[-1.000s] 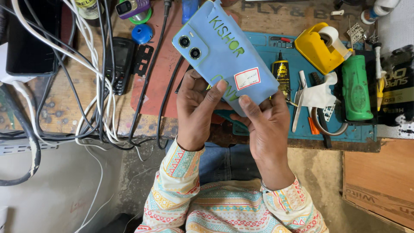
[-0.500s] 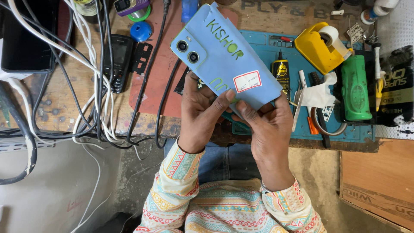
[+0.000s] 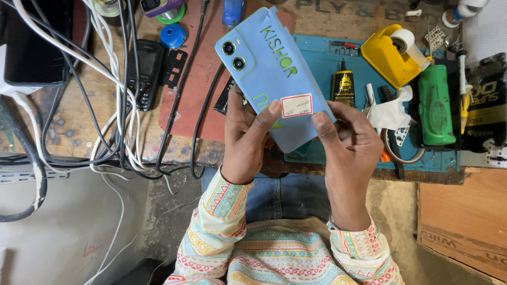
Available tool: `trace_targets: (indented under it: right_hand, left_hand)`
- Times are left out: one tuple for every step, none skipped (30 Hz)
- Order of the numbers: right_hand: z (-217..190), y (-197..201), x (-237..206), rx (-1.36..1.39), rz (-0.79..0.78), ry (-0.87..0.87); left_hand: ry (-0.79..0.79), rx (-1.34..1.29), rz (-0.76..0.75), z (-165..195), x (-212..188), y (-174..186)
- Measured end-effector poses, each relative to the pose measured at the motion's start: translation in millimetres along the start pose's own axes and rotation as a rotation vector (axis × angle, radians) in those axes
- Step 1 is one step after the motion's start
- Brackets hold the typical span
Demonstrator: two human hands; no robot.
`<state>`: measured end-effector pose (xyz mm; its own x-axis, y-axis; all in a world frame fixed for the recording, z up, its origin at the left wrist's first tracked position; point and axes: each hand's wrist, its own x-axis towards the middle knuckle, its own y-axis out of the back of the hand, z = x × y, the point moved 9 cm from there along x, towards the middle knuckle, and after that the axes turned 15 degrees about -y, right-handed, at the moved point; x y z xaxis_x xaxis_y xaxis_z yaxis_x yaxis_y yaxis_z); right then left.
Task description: The person fits a smartphone into a blue printed phone case, presses the edges to seat it, then wraps red rubber bands around the cased phone, stretching and positioning them across the back and screen to hold the assembly together.
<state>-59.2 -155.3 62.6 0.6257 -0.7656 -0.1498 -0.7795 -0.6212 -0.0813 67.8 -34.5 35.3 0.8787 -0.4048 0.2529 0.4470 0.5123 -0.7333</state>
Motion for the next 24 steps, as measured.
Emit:
trace_targets:
  right_hand:
    - [0, -3, -1, 0.021, -0.018, -0.005]
    - [0, -7, -2, 0.04, -0.036, -0.014]
    - [0, -10, -3, 0.057, -0.054, -0.023]
    - [-1, -14, -4, 0.045, -0.068, -0.022]
    - [-1, -17, -5, 0.032, -0.081, -0.022]
    - [-2, -19, -6, 0.021, -0.093, -0.023]
    - [0, -20, -5, -0.011, -0.083, -0.042]
    - [1, -20, -5, -0.042, -0.072, -0.058]
    - [2, -19, -4, -0.073, -0.06, -0.071]
    - [1, -18, -3, -0.067, -0.066, -0.059]
    - [0, -18, -3, -0.063, -0.074, -0.047]
    - [-1, -17, -3, -0.059, -0.082, -0.037]
    - [1, -15, -3, -0.033, -0.087, -0.057]
    - [3, -13, -2, -0.006, -0.089, -0.079]
    - [6, -11, -3, 0.021, -0.091, -0.103]
    - [7, -11, -4, 0.03, -0.094, -0.118]
    - [8, -10, -4, 0.04, -0.098, -0.125]
    - [9, -10, -5, 0.05, -0.1, -0.13]
    - [9, -9, -5, 0.048, -0.095, -0.13]
    - [8, -9, -6, 0.046, -0.096, -0.128]
    - [8, -9, -6, 0.044, -0.097, -0.125]
    - [7, -9, -7, 0.034, -0.089, -0.126]
    - [7, -8, -7, 0.025, -0.082, -0.124]
    - [6, -7, -7, 0.018, -0.074, -0.122]
  left_hand:
    - [-0.022, 0.03, 0.004, 1, 0, -1]
    - [-0.043, 0.06, 0.01, 2, 1, -1]
    - [-0.062, 0.088, 0.018, 3, 1, -1]
    - [-0.067, 0.111, -0.002, 3, 1, -3]
    - [-0.071, 0.134, -0.021, 4, 0, -4]
    - [-0.073, 0.157, -0.042, 4, -1, -5]
    - [-0.077, 0.16, -0.053, 4, -2, -5]
    - [-0.082, 0.162, -0.067, 4, -3, -5]
    - [-0.089, 0.163, -0.084, 3, -4, -5]
    - [-0.063, 0.148, -0.089, 0, -6, -4]
    - [-0.039, 0.134, -0.091, -3, -7, -1]
    - [-0.013, 0.12, -0.093, -5, -9, 2]
    - [0.024, 0.055, -0.095, -7, -10, 6]
    - [0.063, -0.009, -0.097, -9, -12, 9]
    - [0.096, -0.053, -0.099, -10, -13, 13]
    - [0.13, -0.095, -0.1, -11, -14, 15]
    - [0.151, -0.118, -0.11, -12, -15, 16]
    - [0.173, -0.143, -0.121, -12, -16, 15]
    - [0.154, -0.098, -0.159, -11, -16, 13]
    - [0.129, -0.051, -0.196, -9, -16, 10]
    - [0.104, -0.003, -0.233, -7, -16, 6]
    - [0.107, 0.003, -0.226, -7, -16, 5]
    - [0.107, 0.01, -0.22, -6, -15, 4]
    - [0.108, 0.017, -0.217, -5, -15, 4]
